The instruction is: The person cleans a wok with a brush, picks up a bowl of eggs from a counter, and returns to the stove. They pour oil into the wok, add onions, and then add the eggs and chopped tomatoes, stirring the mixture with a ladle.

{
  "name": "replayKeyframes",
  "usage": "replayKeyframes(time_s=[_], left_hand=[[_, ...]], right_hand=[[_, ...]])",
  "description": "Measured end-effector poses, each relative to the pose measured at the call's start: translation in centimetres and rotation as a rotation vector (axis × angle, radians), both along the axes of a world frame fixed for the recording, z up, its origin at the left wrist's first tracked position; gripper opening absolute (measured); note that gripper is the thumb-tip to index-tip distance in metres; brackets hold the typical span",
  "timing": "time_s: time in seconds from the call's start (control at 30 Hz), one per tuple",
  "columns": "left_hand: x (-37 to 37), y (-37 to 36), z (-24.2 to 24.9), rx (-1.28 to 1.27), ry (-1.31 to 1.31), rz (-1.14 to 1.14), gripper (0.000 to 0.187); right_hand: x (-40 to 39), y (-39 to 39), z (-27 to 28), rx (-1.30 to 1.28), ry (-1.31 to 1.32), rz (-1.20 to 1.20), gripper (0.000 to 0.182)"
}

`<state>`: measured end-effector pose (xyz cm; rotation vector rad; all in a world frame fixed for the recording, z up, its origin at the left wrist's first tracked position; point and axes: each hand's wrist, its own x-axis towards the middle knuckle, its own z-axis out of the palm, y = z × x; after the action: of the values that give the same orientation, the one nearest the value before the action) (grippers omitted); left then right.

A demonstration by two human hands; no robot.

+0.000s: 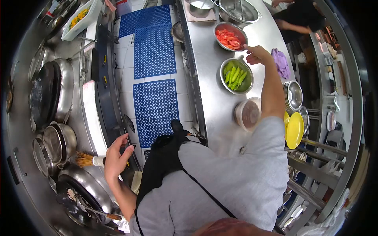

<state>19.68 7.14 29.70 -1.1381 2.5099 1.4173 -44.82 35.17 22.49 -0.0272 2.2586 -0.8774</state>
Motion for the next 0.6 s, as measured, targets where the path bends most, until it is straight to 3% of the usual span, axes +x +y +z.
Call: replayKeyframes(time_s=[0.13, 0.17, 0.27, 0.4, 0.43, 0.5, 0.53, 0.6], left_hand=[[0.1, 0.8, 0.5, -0.028, 0.015, -0.014, 0.049], [0.3, 0.9, 0.6, -0.046, 0.034, -0.015, 0.049], [1.9, 1.2, 1.3, -0.077, 0.027, 0.009, 0.049], [5.1, 1.8, 0.6, -0.114, 0.179, 0.044, 0.047], [5.9, 2.0, 0.5, -0.125, 0.193, 0.039, 0.047], [7.4, 2.7, 0.6, -0.132, 0.237, 0.047, 0.047], [8.1, 3.4, 0.9, -0.131, 0.269, 0.052, 0.048], [10.3, 4.6, 1.1, -0.062, 0.321, 0.12, 0.046]], right_hand=[[-2.6, -1.2, -5.5, -0.332, 0.09, -0.056, 0.042], [-5.7, -0.1, -8.8, -0.285, 0.385, 0.235, 0.032], [-0.3, -5.3, -0.6, -0.241, 0.431, 0.069, 0.015], [1.2, -9.3, 4.3, -0.26, 0.384, 0.499, 0.019], [4.4, -11.2, 6.5, -0.293, 0.311, 0.558, 0.019], [10.0, -14.8, 9.2, -0.284, 0.477, 0.834, 0.016], [12.2, -16.5, 9.5, -0.253, 0.491, 0.86, 0.013], [20.3, -19.8, 11.2, -0.478, 0.2, 1.055, 0.024]])
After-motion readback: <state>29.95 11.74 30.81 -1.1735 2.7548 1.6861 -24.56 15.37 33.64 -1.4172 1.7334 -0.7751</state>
